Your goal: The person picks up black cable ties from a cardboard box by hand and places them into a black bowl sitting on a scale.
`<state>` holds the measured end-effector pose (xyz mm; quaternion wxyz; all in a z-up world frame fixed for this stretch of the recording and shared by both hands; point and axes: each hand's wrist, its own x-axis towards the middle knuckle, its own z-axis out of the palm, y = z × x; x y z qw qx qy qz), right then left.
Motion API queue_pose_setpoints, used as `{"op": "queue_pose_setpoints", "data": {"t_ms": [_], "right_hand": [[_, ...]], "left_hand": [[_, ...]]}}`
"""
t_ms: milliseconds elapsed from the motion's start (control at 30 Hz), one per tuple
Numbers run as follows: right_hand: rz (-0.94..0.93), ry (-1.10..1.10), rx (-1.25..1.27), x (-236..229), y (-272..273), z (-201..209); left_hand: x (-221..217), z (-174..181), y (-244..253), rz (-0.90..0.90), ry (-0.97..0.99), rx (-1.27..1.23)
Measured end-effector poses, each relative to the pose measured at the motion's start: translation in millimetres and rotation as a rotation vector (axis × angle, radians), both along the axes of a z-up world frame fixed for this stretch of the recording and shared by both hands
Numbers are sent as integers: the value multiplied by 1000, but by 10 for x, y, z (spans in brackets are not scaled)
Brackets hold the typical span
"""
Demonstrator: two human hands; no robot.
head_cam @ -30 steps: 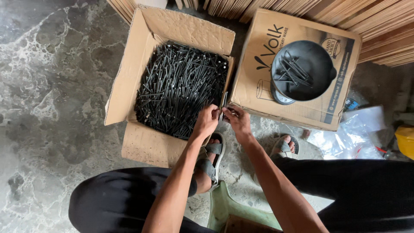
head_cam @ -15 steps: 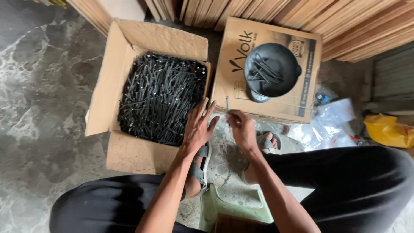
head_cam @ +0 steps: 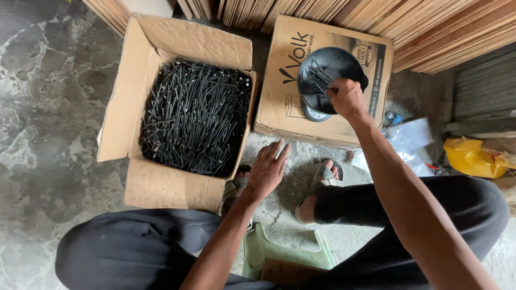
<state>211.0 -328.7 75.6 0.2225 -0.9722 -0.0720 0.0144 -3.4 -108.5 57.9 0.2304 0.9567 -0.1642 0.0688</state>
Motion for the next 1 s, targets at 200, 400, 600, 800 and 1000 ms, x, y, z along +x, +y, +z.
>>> {"op": "queue_pose_setpoints", "data": {"t_ms": [200,400,600,800,1000], "right_hand": [[1,-232,86,-324,163,379],[-27,-330,309,-1383,957,667],[78,77,404,-1858,1578,-264],[95,334,421,-1851,2018,-487],[109,318,427,-1698,2081,-691]], "left_hand": [[-9,-61,60,6,-4,25],[55,0,188,59,48,8],[42,-176,727,130,2,10],[159,-390,1223,334,165,191],[79,-639,1251,382,153,421]]}}
